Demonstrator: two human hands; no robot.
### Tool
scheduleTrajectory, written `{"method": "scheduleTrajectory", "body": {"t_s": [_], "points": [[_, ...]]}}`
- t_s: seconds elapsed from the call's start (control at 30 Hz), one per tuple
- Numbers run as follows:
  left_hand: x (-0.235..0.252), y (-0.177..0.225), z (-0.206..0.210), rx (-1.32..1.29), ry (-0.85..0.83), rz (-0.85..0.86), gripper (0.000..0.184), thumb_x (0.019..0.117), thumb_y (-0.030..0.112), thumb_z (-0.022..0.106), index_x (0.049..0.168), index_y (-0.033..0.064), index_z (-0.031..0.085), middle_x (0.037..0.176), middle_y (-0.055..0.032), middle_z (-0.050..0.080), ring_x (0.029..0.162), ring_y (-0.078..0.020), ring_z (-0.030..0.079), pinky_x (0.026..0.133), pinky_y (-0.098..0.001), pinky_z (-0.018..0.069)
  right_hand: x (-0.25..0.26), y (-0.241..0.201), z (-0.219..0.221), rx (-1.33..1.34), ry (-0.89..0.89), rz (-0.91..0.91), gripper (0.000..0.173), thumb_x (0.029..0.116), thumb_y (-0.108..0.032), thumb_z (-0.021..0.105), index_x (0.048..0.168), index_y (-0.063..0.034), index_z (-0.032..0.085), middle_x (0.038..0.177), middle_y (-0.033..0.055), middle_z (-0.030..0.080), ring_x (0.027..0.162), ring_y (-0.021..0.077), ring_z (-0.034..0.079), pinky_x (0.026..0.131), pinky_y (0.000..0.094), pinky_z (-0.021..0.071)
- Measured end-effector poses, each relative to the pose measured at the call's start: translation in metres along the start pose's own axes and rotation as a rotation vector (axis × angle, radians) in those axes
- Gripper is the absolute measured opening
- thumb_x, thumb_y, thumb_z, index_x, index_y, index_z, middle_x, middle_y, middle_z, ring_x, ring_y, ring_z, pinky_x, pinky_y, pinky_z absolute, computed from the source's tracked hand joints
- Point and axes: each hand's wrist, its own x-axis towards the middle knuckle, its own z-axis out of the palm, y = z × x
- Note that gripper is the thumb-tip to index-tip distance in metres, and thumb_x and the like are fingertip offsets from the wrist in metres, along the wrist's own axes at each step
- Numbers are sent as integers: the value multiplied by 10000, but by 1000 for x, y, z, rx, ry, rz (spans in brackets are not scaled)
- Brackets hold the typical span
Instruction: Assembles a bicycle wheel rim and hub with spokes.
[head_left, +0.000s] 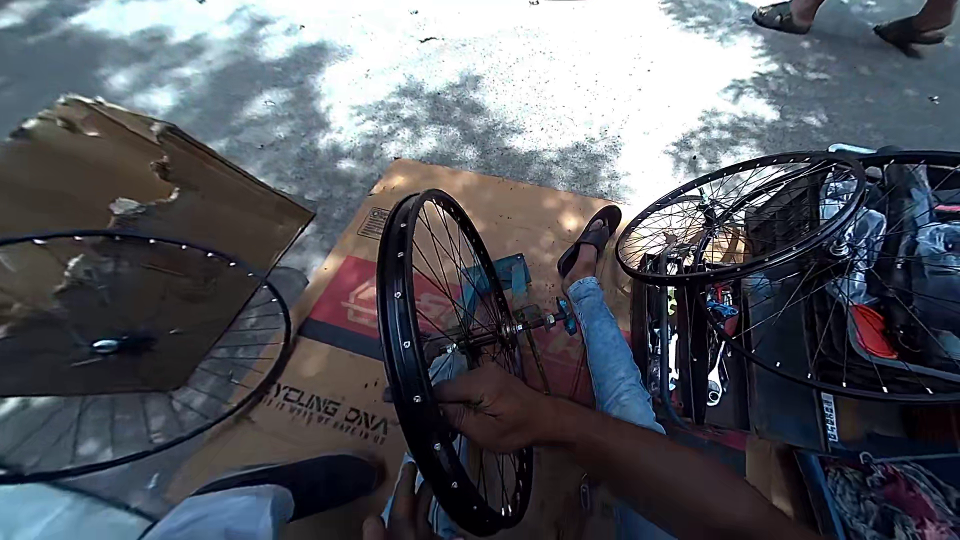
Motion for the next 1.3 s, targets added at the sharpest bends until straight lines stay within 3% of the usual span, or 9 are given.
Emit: {"method": "scheduleTrajectory", "body": {"t_s": [0.13, 0.2, 0.33, 0.57, 0.77, 0.87, 0.93, 1.07, 1.3], "points": [[32, 7, 12, 99, 59, -30, 534, 1077, 314, 468, 1312, -155, 370, 1234, -84, 576, 1150, 2, 572, 1027, -211, 481, -17, -6, 2, 93, -89, 55, 222, 1023, 5, 476, 1043, 157, 636, 870, 166, 673, 805, 116, 659, 787, 287, 560], [34, 7, 15, 65, 100, -60, 550, 1078, 303, 466, 1303, -189, 368, 1212, -93, 585, 1104, 7, 600, 989, -193, 508, -17, -8, -1, -31, -111, 21, 216, 1018, -17, 499, 1065, 136, 644, 885, 173, 686, 822, 151, 675, 791, 315, 564], [35, 3, 21, 57, 200, -22, 394, 1086, 232, 429, 1208, -125, 544, 1186, -44, 632, 1159, -22, 587, 1033, -226, 477, -28, -4, 2, -239, -22, -47, 220, 1032, -71, 538, 1127, 83, 665, 972, 173, 709, 904, 210, 696, 872, 369, 571], [36, -2, 28, -28, 263, 0, 270, 1074, 240, 494, 1191, 44, 638, 1186, 84, 666, 1148, -17, 615, 1012, -218, 501, -42, 24, 5, -347, 131, -250, 247, 1067, -120, 501, 1096, 38, 689, 1039, 163, 745, 984, 237, 732, 914, 382, 592], [46, 1, 19, -67, 211, -22, 182, 1055, 215, 543, 1132, 138, 688, 1161, 96, 699, 1144, -57, 639, 997, -247, 523, -29, 27, -4, -223, -20, -275, 231, 1041, -71, 524, 1061, 39, 726, 1000, 164, 741, 944, 237, 712, 899, 395, 562], [55, 15, 24, -78, 204, -112, 157, 1024, 147, 571, 1081, 91, 706, 1119, 70, 703, 1081, -55, 654, 940, -232, 551, -25, 16, -9, -117, -40, -172, 306, 1078, -140, 470, 1102, 73, 688, 1008, 181, 719, 966, 200, 692, 921, 354, 549], [67, 21, 28, -30, 214, -137, 164, 999, 121, 587, 1044, 14, 703, 1147, -40, 695, 1110, -121, 656, 950, -269, 562, -16, 11, -16, -32, -80, -70, 385, 1104, -223, 428, 1181, 79, 654, 1075, 165, 710, 1022, 136, 675, 952, 310, 542], [95, 28, 34, 2, 233, -182, 195, 970, 71, 584, 1061, -81, 664, 1114, -140, 692, 1049, -159, 681, 913, -277, 582, 13, 10, -36, 136, -228, 100, 411, 1105, -321, 431, 1201, 4, 664, 1073, 31, 705, 995, 13, 640, 907, 243, 540], [111, 37, 34, -127, 264, -319, 253, 935, -19, 610, 1164, -117, 563, 992, -130, 680, 878, -122, 695, 825, -257, 601, 5, 14, -25, 43, -1, 68, 403, 897, -238, 782, 1272, -140, 672, 1199, -23, 705, 1089, 65, 676, 971, 313, 583]]}}
